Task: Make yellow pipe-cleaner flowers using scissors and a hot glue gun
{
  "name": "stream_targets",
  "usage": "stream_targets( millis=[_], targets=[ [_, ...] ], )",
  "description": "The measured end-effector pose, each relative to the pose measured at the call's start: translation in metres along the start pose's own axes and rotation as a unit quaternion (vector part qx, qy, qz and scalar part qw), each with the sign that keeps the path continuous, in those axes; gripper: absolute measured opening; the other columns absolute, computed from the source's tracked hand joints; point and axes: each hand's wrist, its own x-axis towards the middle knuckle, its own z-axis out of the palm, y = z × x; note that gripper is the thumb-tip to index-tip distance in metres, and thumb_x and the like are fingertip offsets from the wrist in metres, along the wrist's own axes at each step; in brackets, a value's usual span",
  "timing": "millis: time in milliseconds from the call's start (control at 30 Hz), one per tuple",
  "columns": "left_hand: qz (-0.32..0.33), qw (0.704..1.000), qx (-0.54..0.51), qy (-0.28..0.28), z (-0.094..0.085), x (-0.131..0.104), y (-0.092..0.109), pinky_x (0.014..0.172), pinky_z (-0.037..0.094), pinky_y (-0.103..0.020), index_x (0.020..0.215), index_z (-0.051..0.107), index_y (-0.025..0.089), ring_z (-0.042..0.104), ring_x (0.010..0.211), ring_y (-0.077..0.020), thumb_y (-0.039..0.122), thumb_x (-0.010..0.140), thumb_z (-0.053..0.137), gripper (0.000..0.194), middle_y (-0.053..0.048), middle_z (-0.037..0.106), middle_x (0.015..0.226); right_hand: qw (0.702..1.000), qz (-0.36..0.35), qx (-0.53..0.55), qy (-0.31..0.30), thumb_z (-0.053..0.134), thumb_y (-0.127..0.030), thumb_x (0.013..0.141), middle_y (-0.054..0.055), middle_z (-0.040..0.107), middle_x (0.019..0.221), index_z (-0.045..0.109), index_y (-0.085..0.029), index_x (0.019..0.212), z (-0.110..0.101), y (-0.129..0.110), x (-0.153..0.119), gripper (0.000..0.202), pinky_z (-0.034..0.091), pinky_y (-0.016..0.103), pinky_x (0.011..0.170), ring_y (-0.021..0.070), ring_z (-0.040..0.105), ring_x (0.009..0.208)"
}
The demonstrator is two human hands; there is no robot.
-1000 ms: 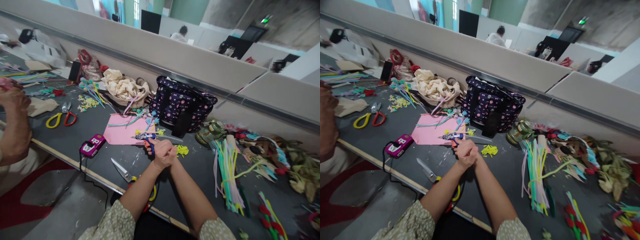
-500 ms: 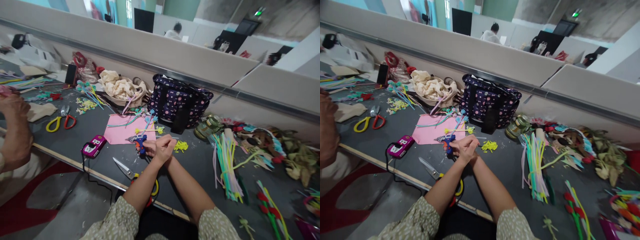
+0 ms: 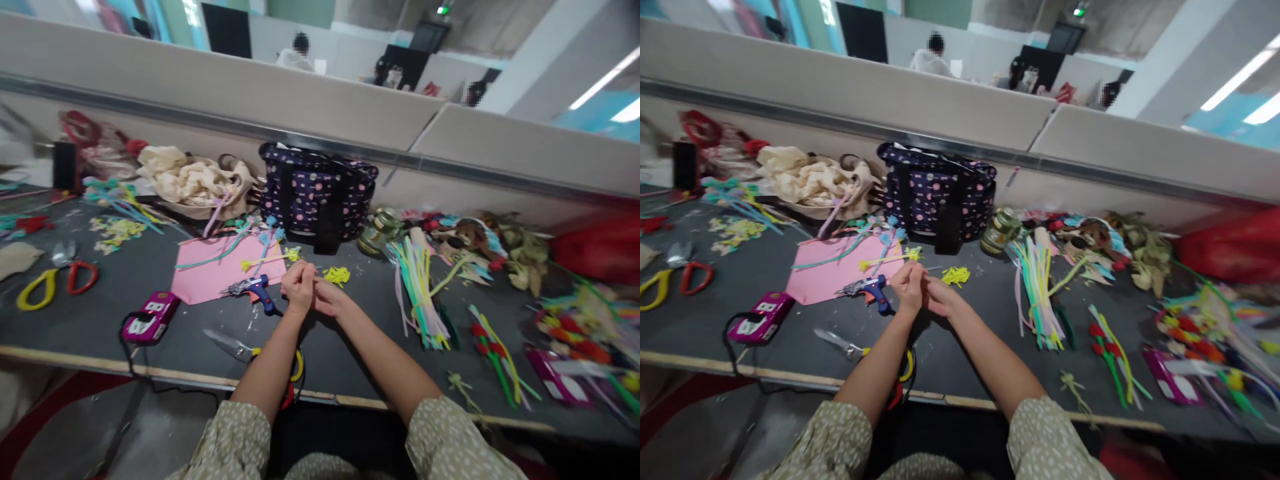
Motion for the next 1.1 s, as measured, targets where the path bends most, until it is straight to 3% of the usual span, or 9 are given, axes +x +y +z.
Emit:
stream_targets(
  millis=[100,167,367,433,567,633,833,967,1100],
  targets=[
    [-0.005,0.999,0.03,-0.026,0.009,-0.004,-0.017,0.057,0.035,-0.026,0.055,0.055,0.019,0.044,0.054,-0.0123,0.035,0.084,0.053,0.032,0.0,0.047,0.055,0.996,0.067,-0.006,-0.064,0.075,-0.034,0.062,-0.001,0.062,0.06,0.062,-0.015,0.07,-0.034,-0.013,-0.017,0.024,0.052,0.026,0.061,0.013,0.061,0.061],
    [-0.006,0.995,0.051,-0.087,0.015,-0.009,-0.026,0.058,0.035,-0.026,0.057,0.055,0.018,0.044,0.054,-0.0121,0.035,0.084,0.052,0.032,0.0,0.048,0.056,0.996,0.057,-0.027,-0.06,0.071,-0.036,0.068,0.001,0.066,0.07,0.065,-0.015,0.079,-0.057,-0.021,-0.032,0.025,0.052,0.027,0.067,0.0124,0.063,0.066],
    [-0.047,0.984,0.07,-0.156,0.027,-0.015,-0.036,0.055,0.033,-0.024,0.055,0.056,0.017,0.042,0.052,-0.0111,0.038,0.084,0.052,0.035,0.002,0.046,0.052,0.965,-0.058,-0.247,0.062,0.057,-0.041,0.08,0.005,0.069,0.084,0.064,-0.019,0.095,-0.136,-0.05,-0.078,0.028,0.049,0.028,0.063,0.0146,0.063,0.067],
    [-0.088,0.984,0.041,-0.146,0.03,-0.013,-0.037,0.054,0.033,-0.023,0.055,0.057,0.016,0.043,0.052,-0.0103,0.039,0.083,0.054,0.036,0.002,0.047,0.051,0.921,-0.098,-0.35,0.138,0.051,-0.04,0.084,0.005,0.069,0.089,0.064,-0.021,0.099,-0.166,-0.065,-0.092,0.028,0.049,0.03,0.065,0.0163,0.064,0.069],
    [-0.232,0.965,-0.052,-0.115,0.034,-0.005,-0.041,0.044,0.025,-0.021,0.059,0.059,0.015,0.037,0.044,-0.0076,0.04,0.078,0.059,0.031,0.002,0.049,0.05,0.746,-0.155,-0.548,0.345,0.047,-0.035,0.084,0.006,0.07,0.092,0.068,-0.021,0.094,-0.223,-0.093,-0.111,0.027,0.045,0.032,0.073,0.02,0.062,0.076],
    [-0.284,0.946,-0.087,-0.128,0.035,-0.003,-0.043,0.042,0.023,-0.02,0.063,0.06,0.015,0.036,0.042,-0.0067,0.041,0.076,0.06,0.029,0.002,0.051,0.052,0.706,-0.131,-0.575,0.393,0.047,-0.034,0.083,0.006,0.071,0.085,0.068,-0.02,0.092,-0.243,-0.101,-0.114,0.027,0.044,0.03,0.069,0.0204,0.062,0.074],
    [-0.311,0.911,-0.027,-0.268,0.039,-0.007,-0.045,0.044,0.023,-0.02,0.067,0.065,0.014,0.036,0.044,-0.0061,0.043,0.073,0.064,0.029,0.001,0.054,0.054,0.669,-0.01,-0.644,0.372,0.049,-0.031,0.08,0.006,0.072,0.087,0.071,-0.022,0.087,-0.264,-0.103,-0.092,0.025,0.04,0.026,0.062,0.0207,0.063,0.076],
    [-0.19,0.932,0.052,-0.306,0.039,-0.013,-0.042,0.053,0.032,-0.023,0.062,0.065,0.015,0.044,0.052,-0.0095,0.043,0.076,0.061,0.032,0.001,0.052,0.053,0.621,0.074,-0.71,0.325,0.047,-0.033,0.083,0.011,0.071,0.095,0.072,-0.023,0.09,-0.26,-0.1,-0.073,0.027,0.042,0.028,0.064,0.0234,0.065,0.083],
    [-0.146,0.934,0.089,-0.315,0.038,-0.016,-0.042,0.055,0.034,-0.024,0.064,0.065,0.015,0.047,0.054,-0.0116,0.043,0.08,0.056,0.033,0.001,0.054,0.055,0.573,0.138,-0.734,0.337,0.041,-0.037,0.086,0.018,0.069,0.095,0.072,-0.017,0.091,-0.257,-0.102,-0.064,0.037,0.045,0.033,0.066,0.0284,0.065,0.087]
  ],
)
